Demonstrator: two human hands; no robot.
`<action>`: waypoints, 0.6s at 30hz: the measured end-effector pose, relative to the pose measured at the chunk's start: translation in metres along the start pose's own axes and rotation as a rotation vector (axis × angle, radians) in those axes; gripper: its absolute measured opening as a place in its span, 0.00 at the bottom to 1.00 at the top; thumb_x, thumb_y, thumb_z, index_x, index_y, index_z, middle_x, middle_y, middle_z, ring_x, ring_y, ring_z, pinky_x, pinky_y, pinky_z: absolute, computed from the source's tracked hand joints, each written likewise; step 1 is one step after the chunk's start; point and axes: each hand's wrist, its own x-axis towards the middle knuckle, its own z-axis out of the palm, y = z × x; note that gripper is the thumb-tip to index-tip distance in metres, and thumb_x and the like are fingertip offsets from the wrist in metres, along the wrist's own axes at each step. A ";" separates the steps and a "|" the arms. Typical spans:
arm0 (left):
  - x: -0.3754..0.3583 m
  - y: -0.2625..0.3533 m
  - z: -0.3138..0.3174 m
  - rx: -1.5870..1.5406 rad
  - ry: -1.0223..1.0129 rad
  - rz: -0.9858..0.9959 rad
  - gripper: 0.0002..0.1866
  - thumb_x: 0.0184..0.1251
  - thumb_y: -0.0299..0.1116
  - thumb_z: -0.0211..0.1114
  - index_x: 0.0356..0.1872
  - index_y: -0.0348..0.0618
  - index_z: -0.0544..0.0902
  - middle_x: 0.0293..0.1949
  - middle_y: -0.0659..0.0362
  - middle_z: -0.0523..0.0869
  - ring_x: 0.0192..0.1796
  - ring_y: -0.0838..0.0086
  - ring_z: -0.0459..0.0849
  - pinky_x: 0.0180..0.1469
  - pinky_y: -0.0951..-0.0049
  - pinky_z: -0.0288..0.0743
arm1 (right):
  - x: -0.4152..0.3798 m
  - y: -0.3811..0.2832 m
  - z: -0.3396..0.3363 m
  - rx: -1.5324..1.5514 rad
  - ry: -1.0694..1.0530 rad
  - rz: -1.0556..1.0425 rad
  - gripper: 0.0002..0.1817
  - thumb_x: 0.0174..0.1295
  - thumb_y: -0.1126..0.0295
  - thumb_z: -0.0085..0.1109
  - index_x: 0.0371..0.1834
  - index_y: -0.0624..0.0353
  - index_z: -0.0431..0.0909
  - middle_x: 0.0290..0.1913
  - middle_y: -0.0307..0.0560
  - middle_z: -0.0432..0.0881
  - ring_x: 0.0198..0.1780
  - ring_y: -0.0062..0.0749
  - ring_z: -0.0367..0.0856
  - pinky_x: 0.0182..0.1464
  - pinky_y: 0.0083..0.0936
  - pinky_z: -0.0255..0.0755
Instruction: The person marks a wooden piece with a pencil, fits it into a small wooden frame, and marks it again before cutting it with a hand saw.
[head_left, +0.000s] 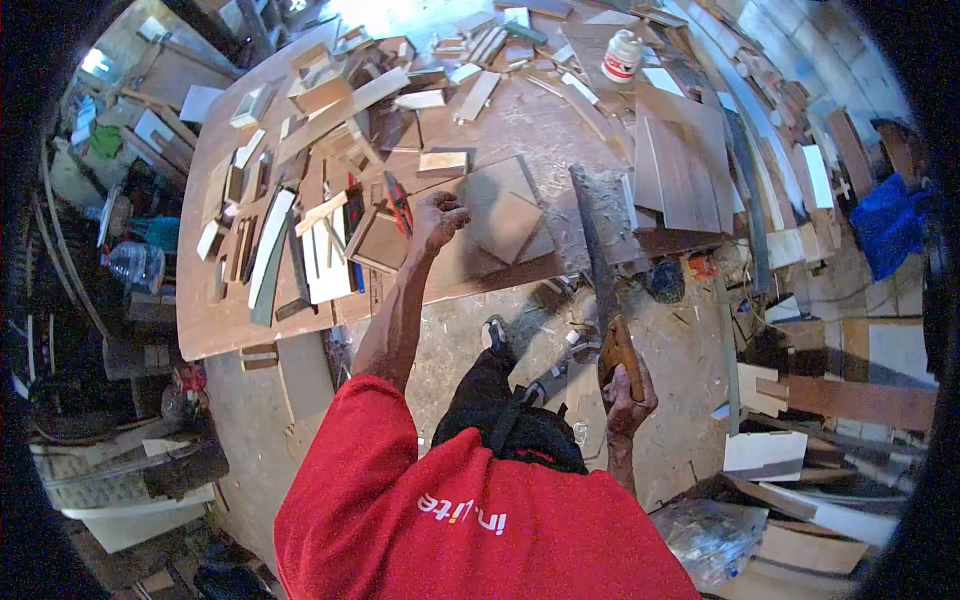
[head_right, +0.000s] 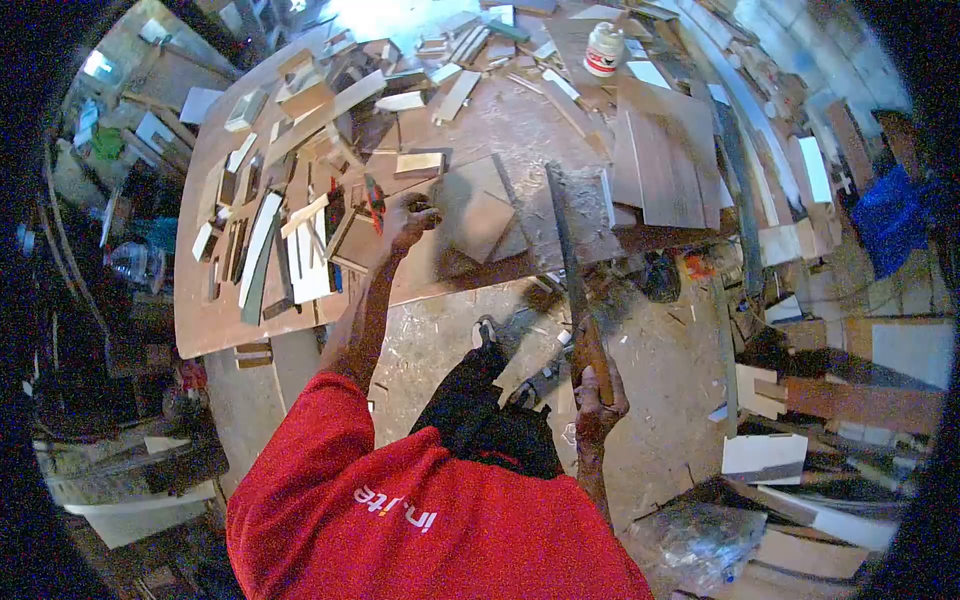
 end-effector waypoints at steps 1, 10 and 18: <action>-0.003 0.002 -0.004 0.077 0.022 0.013 0.17 0.54 0.22 0.69 0.45 0.26 0.79 0.34 0.49 0.87 0.32 0.70 0.86 0.31 0.74 0.79 | 0.002 0.002 0.001 -0.001 -0.004 -0.008 0.19 0.63 0.74 0.58 0.57 0.66 0.75 0.25 0.36 0.76 0.19 0.15 0.68 0.20 0.14 0.63; -0.016 0.012 -0.014 1.108 0.292 0.506 0.23 0.47 0.33 0.69 0.48 0.39 0.79 0.40 0.49 0.83 0.44 0.53 0.81 0.47 0.60 0.76 | -0.001 -0.001 0.003 0.041 -0.058 0.030 0.20 0.62 0.73 0.59 0.58 0.66 0.75 0.26 0.34 0.76 0.19 0.13 0.67 0.21 0.13 0.64; -0.035 -0.005 0.089 1.037 0.104 0.517 0.22 0.55 0.44 0.67 0.51 0.51 0.78 0.59 0.51 0.72 0.59 0.52 0.70 0.57 0.49 0.68 | -0.017 0.008 0.003 -0.077 -0.049 -0.047 0.19 0.61 0.73 0.60 0.56 0.64 0.77 0.31 0.36 0.80 0.21 0.13 0.70 0.23 0.13 0.65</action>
